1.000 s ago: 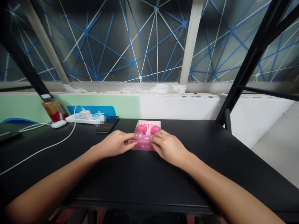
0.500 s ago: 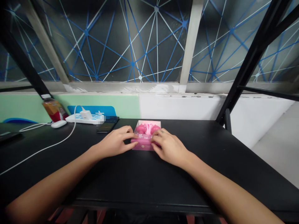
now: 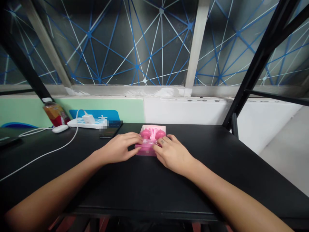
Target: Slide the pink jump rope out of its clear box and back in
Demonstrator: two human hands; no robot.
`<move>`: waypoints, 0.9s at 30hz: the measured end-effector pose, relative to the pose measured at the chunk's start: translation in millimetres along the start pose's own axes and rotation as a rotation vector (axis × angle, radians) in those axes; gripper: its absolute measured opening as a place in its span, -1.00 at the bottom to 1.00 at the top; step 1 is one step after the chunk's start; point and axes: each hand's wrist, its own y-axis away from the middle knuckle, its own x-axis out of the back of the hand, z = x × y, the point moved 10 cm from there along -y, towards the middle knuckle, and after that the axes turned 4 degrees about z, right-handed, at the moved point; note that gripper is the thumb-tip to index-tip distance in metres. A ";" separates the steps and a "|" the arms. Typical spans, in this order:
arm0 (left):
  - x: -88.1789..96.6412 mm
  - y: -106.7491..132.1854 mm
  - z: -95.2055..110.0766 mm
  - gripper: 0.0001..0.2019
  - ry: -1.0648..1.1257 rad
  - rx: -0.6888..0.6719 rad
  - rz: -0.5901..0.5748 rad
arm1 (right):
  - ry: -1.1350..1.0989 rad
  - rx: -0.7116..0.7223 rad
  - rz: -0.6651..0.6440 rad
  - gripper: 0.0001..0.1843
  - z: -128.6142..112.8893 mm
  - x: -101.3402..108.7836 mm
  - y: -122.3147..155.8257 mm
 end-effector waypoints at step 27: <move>1.4 -1.1 -12.2 -0.76 0.164 0.089 0.019 | -0.390 -0.156 0.033 -0.72 26.1 1.7 1.8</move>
